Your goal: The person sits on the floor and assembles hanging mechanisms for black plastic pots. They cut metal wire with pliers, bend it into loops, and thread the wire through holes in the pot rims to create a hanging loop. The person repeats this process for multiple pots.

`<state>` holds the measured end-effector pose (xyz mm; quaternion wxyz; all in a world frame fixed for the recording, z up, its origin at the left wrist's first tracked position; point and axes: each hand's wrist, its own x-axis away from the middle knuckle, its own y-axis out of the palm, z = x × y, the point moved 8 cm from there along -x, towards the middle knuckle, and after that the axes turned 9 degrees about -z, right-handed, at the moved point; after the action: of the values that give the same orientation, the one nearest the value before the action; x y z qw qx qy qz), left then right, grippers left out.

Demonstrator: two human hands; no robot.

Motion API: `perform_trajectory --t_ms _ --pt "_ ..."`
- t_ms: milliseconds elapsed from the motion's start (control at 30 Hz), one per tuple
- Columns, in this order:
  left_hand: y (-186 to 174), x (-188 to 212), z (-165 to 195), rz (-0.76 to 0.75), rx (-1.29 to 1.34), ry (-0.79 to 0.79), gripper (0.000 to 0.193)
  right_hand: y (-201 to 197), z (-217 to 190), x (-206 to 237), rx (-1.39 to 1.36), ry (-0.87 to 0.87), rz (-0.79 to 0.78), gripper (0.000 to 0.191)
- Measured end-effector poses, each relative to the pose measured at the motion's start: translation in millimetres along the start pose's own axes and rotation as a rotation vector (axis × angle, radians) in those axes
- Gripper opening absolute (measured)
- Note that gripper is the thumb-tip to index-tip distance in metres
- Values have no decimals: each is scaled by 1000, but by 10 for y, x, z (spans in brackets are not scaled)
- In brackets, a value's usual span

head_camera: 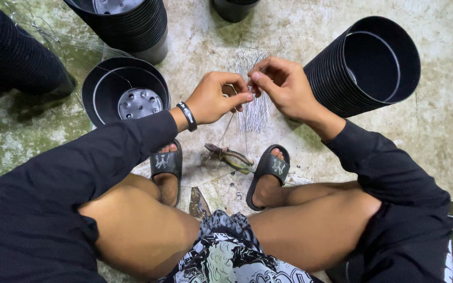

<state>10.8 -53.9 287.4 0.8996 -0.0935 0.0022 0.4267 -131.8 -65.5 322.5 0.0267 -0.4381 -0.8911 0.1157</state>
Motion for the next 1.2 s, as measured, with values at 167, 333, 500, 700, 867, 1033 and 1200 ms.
perform_trajectory --t_ms 167,333,500,700,867,1033,1200 --pt "-3 -2 6 -1 6 23 15 67 -22 -5 -17 24 -102 19" --pt "27 10 -107 -10 -5 -73 18 58 -70 11 109 85 -185 19" --pt "34 -2 -106 -29 -11 -66 17 50 -131 13 250 60 -173 17" --pt "59 -16 -95 -53 -3 -92 15 45 -181 16 340 62 -195 17" --pt "30 11 -51 -82 -70 -105 15 65 -220 18 379 52 -238 17" --pt "19 -15 -10 -110 -112 -79 15 28 -165 26 391 72 -239 16" --pt "-2 -11 -83 -74 10 -131 14 37 -38 16 87 50 -214 16"
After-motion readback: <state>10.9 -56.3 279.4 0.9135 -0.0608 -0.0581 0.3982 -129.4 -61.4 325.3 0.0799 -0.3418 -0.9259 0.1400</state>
